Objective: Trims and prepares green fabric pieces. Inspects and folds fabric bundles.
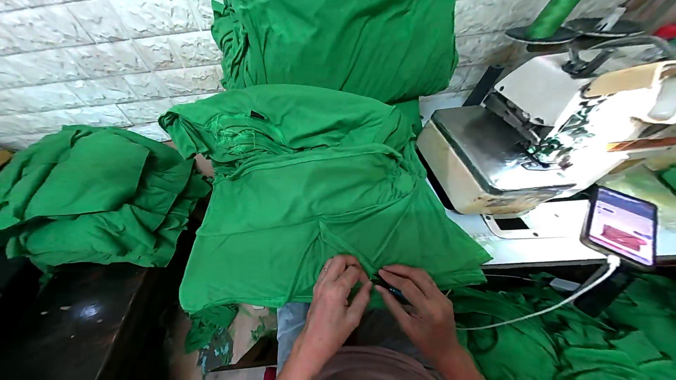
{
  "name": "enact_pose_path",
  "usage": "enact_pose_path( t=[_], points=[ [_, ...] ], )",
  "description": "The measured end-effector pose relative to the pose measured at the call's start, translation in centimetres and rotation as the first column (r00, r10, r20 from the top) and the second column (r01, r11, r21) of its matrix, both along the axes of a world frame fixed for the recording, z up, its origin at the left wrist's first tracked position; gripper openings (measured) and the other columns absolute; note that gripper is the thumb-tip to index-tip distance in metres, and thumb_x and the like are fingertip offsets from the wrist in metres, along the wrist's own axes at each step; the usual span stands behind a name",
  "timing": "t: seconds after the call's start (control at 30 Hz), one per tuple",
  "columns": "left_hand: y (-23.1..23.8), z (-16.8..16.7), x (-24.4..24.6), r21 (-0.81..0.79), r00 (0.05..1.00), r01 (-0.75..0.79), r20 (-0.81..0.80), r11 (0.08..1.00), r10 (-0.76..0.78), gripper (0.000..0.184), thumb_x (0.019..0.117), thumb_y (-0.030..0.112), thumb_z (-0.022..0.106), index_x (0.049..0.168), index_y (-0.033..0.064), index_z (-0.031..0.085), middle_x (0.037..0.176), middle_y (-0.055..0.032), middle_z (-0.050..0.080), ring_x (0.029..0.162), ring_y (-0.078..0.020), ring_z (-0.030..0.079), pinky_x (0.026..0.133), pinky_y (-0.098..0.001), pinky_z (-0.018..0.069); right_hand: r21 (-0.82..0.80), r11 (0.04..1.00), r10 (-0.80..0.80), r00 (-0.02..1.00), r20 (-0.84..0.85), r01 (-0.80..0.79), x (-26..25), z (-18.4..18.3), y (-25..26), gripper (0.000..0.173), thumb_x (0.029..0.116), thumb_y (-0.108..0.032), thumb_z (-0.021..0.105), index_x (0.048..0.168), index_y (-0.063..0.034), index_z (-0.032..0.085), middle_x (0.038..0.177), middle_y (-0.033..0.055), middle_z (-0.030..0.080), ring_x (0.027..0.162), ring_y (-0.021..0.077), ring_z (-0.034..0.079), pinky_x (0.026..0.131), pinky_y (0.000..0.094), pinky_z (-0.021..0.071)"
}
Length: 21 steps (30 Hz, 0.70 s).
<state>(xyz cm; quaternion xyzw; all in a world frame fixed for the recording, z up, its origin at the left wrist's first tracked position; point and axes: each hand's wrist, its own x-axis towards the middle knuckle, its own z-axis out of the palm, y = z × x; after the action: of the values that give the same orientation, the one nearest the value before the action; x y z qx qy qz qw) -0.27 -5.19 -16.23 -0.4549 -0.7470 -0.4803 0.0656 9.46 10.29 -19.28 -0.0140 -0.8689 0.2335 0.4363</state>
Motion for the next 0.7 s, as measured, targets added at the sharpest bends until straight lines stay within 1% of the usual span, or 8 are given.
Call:
enact_pose_path(
  t=[0.17, 0.23, 0.37, 0.43, 0.53, 0.6, 0.67, 0.7],
  points=[
    [-0.2, 0.1, 0.0, 0.001, 0.999, 0.012, 0.031, 1.0, -0.012, 0.012, 0.0952, 0.015, 0.068, 0.09, 0.0058, 0.073, 0.108, -0.0094, 0.067, 0.104, -0.0152, 0.063, 0.092, -0.0251, 0.0515, 0.009, 0.999, -0.048, 0.999, -0.025, 0.048, -0.7, 0.3, -0.4, 0.019, 0.0967, -0.025, 0.068, 0.106, -0.0105, 0.076, 0.1, 0.0083, 0.071, 0.097, 0.0132, 0.066, 0.085, 0.0181, 0.0525],
    [-0.2, 0.1, 0.0, -0.01, 0.999, 0.009, 0.037, 1.0, -0.009, 0.011, 0.0945, 0.013, 0.068, 0.09, 0.0054, 0.074, 0.108, -0.0101, 0.067, 0.104, -0.0154, 0.063, 0.093, -0.025, 0.0518, 0.01, 0.999, -0.05, 0.998, -0.044, 0.051, -0.9, 0.4, -0.4, 0.017, 0.0972, -0.021, 0.067, 0.1, -0.0085, 0.078, 0.093, 0.0085, 0.071, 0.091, 0.0132, 0.067, 0.08, 0.0182, 0.0538],
    [-0.5, -0.3, -0.1, -0.012, 0.997, 0.019, -0.072, 1.0, -0.02, 0.011, 0.0949, 0.013, 0.067, 0.092, 0.0075, 0.076, 0.103, -0.0099, 0.066, 0.1, -0.0166, 0.063, 0.091, -0.0255, 0.0517, -0.052, 0.998, -0.029, 0.999, -0.041, 0.027, -0.8, 0.5, -0.2, 0.017, 0.0973, -0.02, 0.067, 0.1, -0.0068, 0.077, 0.091, 0.0089, 0.071, 0.088, 0.0112, 0.067, 0.079, 0.017, 0.0539],
    [-1.6, -0.6, -0.1, -0.043, 0.985, 0.028, -0.17, 0.999, -0.035, 0.013, 0.098, 0.016, 0.066, 0.095, 0.0086, 0.076, 0.098, -0.0087, 0.067, 0.094, -0.0162, 0.065, 0.086, -0.0254, 0.055, -0.087, 0.996, -0.012, 1.0, -0.012, 0.011, -0.5, 0.3, 0.3, 0.024, 0.0962, -0.028, 0.069, 0.107, -0.0064, 0.073, 0.098, 0.01, 0.069, 0.089, 0.0105, 0.066, 0.079, 0.0175, 0.0542],
    [-4.0, -1.7, -0.2, -0.177, 0.955, -0.023, -0.294, 0.984, -0.031, 0.014, 0.0985, 0.015, 0.063, 0.095, 0.0098, 0.076, 0.09, -0.0062, 0.069, 0.075, -0.0145, 0.068, 0.066, -0.0255, 0.0578, -0.039, 0.999, -0.023, 0.999, 0.047, 0.025, 0.3, -0.3, 1.3, 0.044, 0.0913, -0.044, 0.074, 0.118, -0.0108, 0.062, 0.114, 0.0106, 0.067, 0.096, 0.0127, 0.065, 0.076, 0.0197, 0.0541],
    [-5.3, -2.7, 0.0, -0.291, 0.969, -0.029, -0.244, 0.956, -0.045, 0.016, 0.0982, 0.02, 0.064, 0.094, 0.0102, 0.076, 0.086, -0.0054, 0.07, 0.066, -0.0168, 0.069, 0.057, -0.0321, 0.0586, 0.026, 0.999, -0.044, 0.997, 0.056, 0.043, 0.7, -0.9, 1.7, 0.042, 0.0915, -0.042, 0.073, 0.119, -0.0126, 0.062, 0.12, 0.0127, 0.064, 0.097, 0.0149, 0.065, 0.072, 0.0194, 0.053],
    [-6.0, -2.4, 0.5, -0.386, 0.993, 0.084, -0.042, 0.919, -0.108, 0.027, 0.0969, 0.032, 0.067, 0.102, 0.0075, 0.078, 0.079, -0.0079, 0.074, 0.066, -0.0224, 0.072, 0.062, -0.0429, 0.061, 0.049, 0.998, -0.054, 0.997, 0.051, 0.051, 1.2, -1.2, 1.8, 0.027, 0.0947, -0.036, 0.07, 0.111, -0.015, 0.066, 0.122, 0.0129, 0.063, 0.092, 0.0132, 0.065, 0.071, 0.0179, 0.0533],
    [-6.0, -1.8, 0.6, -0.382, 0.988, 0.154, 0.041, 0.911, -0.15, 0.034, 0.0962, 0.037, 0.068, 0.106, 0.0063, 0.078, 0.078, -0.0086, 0.074, 0.065, -0.0222, 0.072, 0.063, -0.0433, 0.0606, 0.03, 0.999, -0.04, 0.999, 0.037, 0.039, 1.4, -1.3, 1.8, 0.02, 0.096, -0.032, 0.068, 0.106, -0.0148, 0.068, 0.122, 0.0129, 0.063, 0.086, 0.0112, 0.064, 0.069, 0.0167, 0.0522]
  ],
)
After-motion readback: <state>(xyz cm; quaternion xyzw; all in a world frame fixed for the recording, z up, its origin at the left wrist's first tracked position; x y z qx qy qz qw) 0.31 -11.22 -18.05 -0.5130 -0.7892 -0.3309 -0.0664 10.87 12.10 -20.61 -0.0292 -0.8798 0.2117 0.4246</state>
